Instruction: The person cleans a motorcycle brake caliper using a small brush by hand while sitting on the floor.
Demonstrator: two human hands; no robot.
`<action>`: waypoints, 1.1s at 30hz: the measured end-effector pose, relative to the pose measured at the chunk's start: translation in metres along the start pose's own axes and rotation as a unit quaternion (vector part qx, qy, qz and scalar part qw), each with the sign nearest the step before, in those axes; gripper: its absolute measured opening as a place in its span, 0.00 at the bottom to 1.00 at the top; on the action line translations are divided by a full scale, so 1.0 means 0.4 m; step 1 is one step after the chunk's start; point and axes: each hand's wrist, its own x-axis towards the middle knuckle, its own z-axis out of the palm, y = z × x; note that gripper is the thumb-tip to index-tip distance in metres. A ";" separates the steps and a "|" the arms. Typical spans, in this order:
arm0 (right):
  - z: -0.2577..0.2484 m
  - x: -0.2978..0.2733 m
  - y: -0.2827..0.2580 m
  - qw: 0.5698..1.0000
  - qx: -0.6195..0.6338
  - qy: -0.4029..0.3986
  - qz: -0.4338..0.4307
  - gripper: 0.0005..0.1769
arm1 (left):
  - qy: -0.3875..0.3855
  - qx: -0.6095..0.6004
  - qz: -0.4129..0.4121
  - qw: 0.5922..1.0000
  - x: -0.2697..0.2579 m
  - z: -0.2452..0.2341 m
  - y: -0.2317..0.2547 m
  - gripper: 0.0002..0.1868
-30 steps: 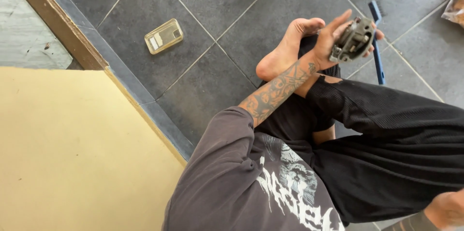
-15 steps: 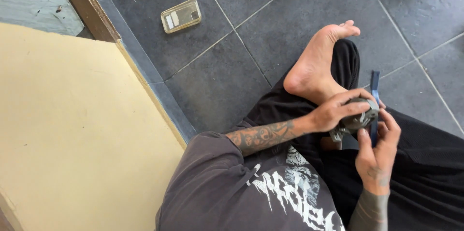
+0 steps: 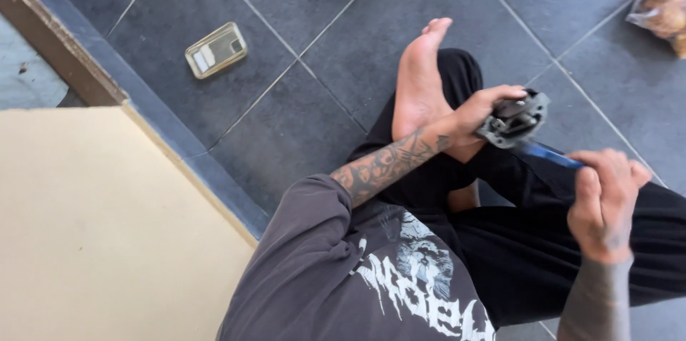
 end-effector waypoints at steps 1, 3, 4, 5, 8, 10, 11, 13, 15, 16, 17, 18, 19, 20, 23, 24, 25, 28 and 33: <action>-0.016 0.038 -0.002 1.000 -0.004 0.007 0.002 0.19 | -0.006 0.003 -0.005 1.000 -0.004 -0.005 0.002 0.10; -0.047 0.115 -0.009 0.995 -0.074 -0.040 -0.054 0.19 | 0.005 0.048 -0.042 0.998 -0.014 -0.017 0.012 0.15; -0.041 0.129 0.020 0.995 -0.076 -0.034 -0.053 0.19 | 0.001 0.051 -0.045 0.998 -0.019 0.004 0.017 0.15; -0.028 0.144 0.047 0.994 -0.080 -0.044 -0.055 0.17 | 0.004 0.052 -0.054 0.997 -0.031 0.021 0.024 0.14; 0.039 0.135 0.200 0.983 -0.178 -0.021 -0.034 0.21 | 0.040 0.053 -0.068 0.996 -0.024 0.017 0.025 0.14; 0.070 0.116 0.278 0.963 -0.268 0.010 -0.008 0.23 | 0.077 0.049 -0.072 0.993 -0.004 -0.007 0.025 0.14; 0.066 0.104 0.295 0.966 -0.252 0.061 -0.004 0.28 | 0.111 0.076 -0.080 0.988 0.009 -0.018 0.023 0.20; 0.065 0.095 0.280 0.965 -0.237 0.113 0.004 0.32 | 0.145 0.103 -0.092 0.980 0.024 -0.020 0.022 0.25; 0.065 0.101 0.219 0.963 -0.262 0.048 -0.040 0.28 | 0.161 0.124 -0.100 0.974 0.031 0.003 0.020 0.22; 0.064 0.099 0.232 0.962 -0.266 0.051 -0.035 0.28 | 0.157 0.125 -0.105 0.974 0.035 0.006 0.017 0.22; 0.064 0.097 0.242 0.956 -0.285 0.061 -0.020 0.28 | 0.142 0.131 -0.114 0.974 0.036 0.010 0.017 0.22; 0.064 0.095 0.251 0.950 -0.304 0.072 -0.005 0.28 | 0.127 0.137 -0.123 0.975 0.036 0.014 0.017 0.22; 0.058 0.088 0.285 0.950 -0.305 0.074 -0.001 0.28 | 0.126 0.139 -0.127 0.974 0.041 -0.001 0.014 0.22; 0.053 0.080 0.317 0.943 -0.315 0.110 0.006 0.30 | 0.122 0.135 -0.124 0.975 0.045 -0.016 0.011 0.24; 0.043 0.103 0.241 0.956 -0.277 0.096 -0.005 0.30 | 0.145 0.124 -0.102 0.976 0.038 -0.016 0.014 0.23; 0.042 0.116 0.188 0.973 -0.226 0.044 -0.024 0.27 | 0.172 0.118 -0.082 0.975 0.034 -0.010 0.016 0.21; 0.050 0.115 0.206 0.973 -0.228 0.043 -0.020 0.27 | 0.171 0.116 -0.086 0.975 0.030 -0.002 0.018 0.21; 0.062 0.104 0.271 0.964 -0.261 0.042 0.032 0.26 | 0.197 0.113 -0.098 0.969 0.023 -0.006 0.018 0.21; 0.046 0.126 0.187 0.984 -0.162 0.073 -0.019 0.24 | 0.169 0.097 -0.072 0.978 0.023 -0.005 0.019 0.19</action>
